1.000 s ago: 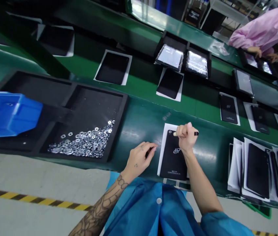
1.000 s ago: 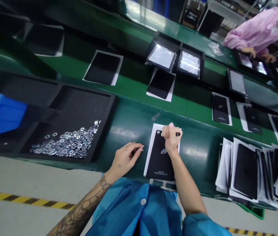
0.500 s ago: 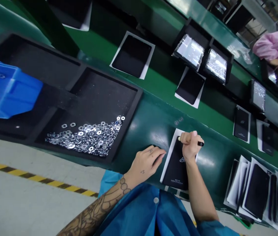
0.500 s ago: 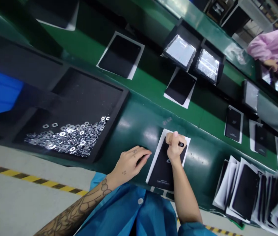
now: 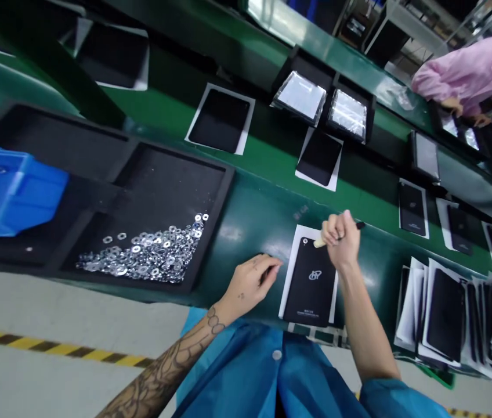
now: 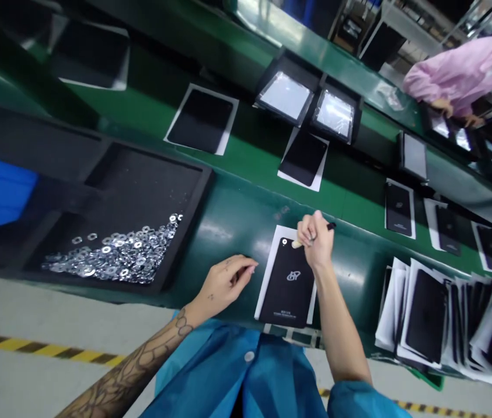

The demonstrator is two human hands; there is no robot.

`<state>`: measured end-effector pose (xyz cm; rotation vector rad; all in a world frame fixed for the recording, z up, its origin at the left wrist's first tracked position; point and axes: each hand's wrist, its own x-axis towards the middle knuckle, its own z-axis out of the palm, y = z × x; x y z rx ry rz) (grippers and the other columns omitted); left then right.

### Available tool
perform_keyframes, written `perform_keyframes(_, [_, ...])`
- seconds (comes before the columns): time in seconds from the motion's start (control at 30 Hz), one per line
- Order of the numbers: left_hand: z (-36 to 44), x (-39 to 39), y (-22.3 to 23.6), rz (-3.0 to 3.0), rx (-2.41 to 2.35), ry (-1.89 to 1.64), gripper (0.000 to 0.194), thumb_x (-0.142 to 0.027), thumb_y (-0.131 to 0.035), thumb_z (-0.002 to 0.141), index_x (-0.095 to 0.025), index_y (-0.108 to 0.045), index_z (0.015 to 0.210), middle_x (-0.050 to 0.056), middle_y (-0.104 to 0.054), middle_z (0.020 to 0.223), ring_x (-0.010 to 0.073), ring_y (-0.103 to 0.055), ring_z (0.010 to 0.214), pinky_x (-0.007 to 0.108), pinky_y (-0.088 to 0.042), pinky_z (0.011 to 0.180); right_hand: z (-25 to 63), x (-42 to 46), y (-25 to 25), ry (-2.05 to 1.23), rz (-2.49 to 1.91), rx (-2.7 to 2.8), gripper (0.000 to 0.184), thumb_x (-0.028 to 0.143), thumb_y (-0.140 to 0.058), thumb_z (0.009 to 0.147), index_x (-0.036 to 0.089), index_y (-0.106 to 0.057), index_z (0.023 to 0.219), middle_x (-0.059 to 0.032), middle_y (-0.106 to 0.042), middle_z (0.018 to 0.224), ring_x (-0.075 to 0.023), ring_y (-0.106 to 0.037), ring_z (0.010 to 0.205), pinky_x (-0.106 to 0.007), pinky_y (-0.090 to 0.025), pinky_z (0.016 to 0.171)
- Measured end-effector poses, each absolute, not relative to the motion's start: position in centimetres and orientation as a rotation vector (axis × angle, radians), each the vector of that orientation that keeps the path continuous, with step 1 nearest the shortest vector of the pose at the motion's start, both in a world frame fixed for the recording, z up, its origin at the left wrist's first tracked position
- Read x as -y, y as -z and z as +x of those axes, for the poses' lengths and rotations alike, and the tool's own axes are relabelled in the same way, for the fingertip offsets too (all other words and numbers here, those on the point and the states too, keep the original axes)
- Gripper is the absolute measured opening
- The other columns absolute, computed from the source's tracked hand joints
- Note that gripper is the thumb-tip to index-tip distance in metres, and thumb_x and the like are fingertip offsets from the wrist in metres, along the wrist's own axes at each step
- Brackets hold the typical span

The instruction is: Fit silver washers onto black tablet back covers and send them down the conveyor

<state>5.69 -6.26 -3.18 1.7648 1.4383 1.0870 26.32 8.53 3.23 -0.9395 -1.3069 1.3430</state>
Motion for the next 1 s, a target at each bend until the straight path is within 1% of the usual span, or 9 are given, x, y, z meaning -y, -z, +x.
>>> perform_keyframes(0.1, [5.6,6.5,3.5,1.692,-1.460,-1.144,0.016,-0.025,-0.055,0.112,-0.023,-0.071,0.116,0.002,-0.072,0.092,0.0137,-0.063,0.070,0.028,-0.050,0.068,29.7,-3.5,-4.3,-1.120,-1.013,1.737,0.037,0.046,-0.063,0.108,0.022,-0.063,0.080,-0.0029,-0.063,0.080,-0.0129,-0.058,0.058,-0.024,-0.047,0.046])
perform_keyframes(0.13, [5.6,6.6,3.5,1.706,-1.463,-1.131,0.016,-0.025,-0.055,0.113,-0.023,-0.071,0.117,0.002,-0.072,0.093,0.0142,-0.064,0.072,0.028,-0.050,0.069,30.6,-1.0,-4.3,-1.038,-1.065,1.990,0.019,0.039,-0.068,0.105,0.022,-0.074,0.098,-0.0086,-0.072,0.101,-0.0173,-0.070,0.075,-0.027,-0.057,0.055])
perform_keyframes(0.17, [5.7,6.7,3.5,1.730,-1.469,-1.109,0.017,-0.025,-0.055,0.113,-0.023,-0.071,0.118,0.002,-0.073,0.095,0.0147,-0.065,0.074,0.028,-0.050,0.070,31.4,1.7,-4.1,-0.958,-1.118,2.239,0.018,0.034,-0.071,0.103,0.025,-0.077,0.118,-0.0125,-0.074,0.122,-0.0231,-0.076,0.095,-0.031,-0.063,0.065])
perform_keyframes(0.23, [5.9,6.7,3.5,1.781,-1.490,-1.051,0.017,-0.024,-0.054,0.113,-0.024,-0.071,0.118,0.002,-0.074,0.096,0.0157,-0.067,0.079,0.028,-0.049,0.070,32.4,7.0,-3.1,-0.862,-1.243,2.564,0.046,0.024,-0.066,0.103,0.030,-0.067,0.148,-0.0141,-0.062,0.156,-0.0289,-0.077,0.115,-0.036,-0.070,0.073])
perform_keyframes(0.3, [6.0,6.7,3.5,1.811,-1.512,-1.003,0.017,-0.024,-0.054,0.113,-0.025,-0.071,0.119,0.002,-0.074,0.095,0.0162,-0.068,0.081,0.028,-0.049,0.070,32.8,11.1,-1.6,-0.805,-1.377,2.630,0.061,0.020,-0.063,0.101,0.033,-0.056,0.160,-0.0129,-0.051,0.169,-0.0309,-0.077,0.118,-0.040,-0.073,0.075])
perform_keyframes(0.5, [6.2,6.4,3.5,1.870,-1.538,-0.951,0.017,-0.024,-0.055,0.112,-0.025,-0.071,0.117,0.002,-0.073,0.089,0.0166,-0.066,0.077,0.029,-0.047,0.069,33.9,10.8,1.2,-0.548,-1.596,2.503,0.086,0.002,-0.060,0.086,0.035,-0.053,0.165,-0.0077,-0.046,0.174,-0.0285,-0.081,0.111,-0.036,-0.073,0.070])
perform_keyframes(0.73, [6.3,6.2,4.1,1.906,-1.569,-0.997,0.018,-0.028,-0.057,0.112,-0.024,-0.074,0.115,0.001,-0.071,0.084,0.0144,-0.065,0.071,0.027,-0.050,0.070,43.2,-7.7,0.5,-0.091,-1.583,2.544,0.070,0.002,-0.052,0.091,0.032,-0.066,0.153,-0.0005,-0.059,0.164,-0.0270,-0.071,0.133,-0.038,-0.070,0.090])
perform_keyframes(0.87, [6.5,6.1,4.4,1.897,-1.621,-1.028,0.019,-0.030,-0.056,0.112,-0.023,-0.074,0.114,0.000,-0.073,0.084,0.0136,-0.065,0.070,0.026,-0.051,0.071,44.9,-15.4,0.1,0.034,-1.688,2.414,0.042,0.019,-0.054,0.102,0.028,-0.075,0.137,-0.0072,-0.068,0.149,-0.0265,-0.076,0.113,-0.035,-0.066,0.080])
perform_keyframes(1.0, [6.8,6.0,4.5,1.885,-1.684,-1.012,0.021,-0.031,-0.055,0.112,-0.023,-0.075,0.112,0.000,-0.074,0.085,0.0133,-0.065,0.068,0.026,-0.050,0.071,39.7,-21.2,0.3,-0.180,-1.779,2.269,0.032,0.042,-0.051,0.110,0.024,-0.074,0.125,-0.0103,-0.076,0.126,-0.0268,-0.074,0.110,-0.035,-0.059,0.089])
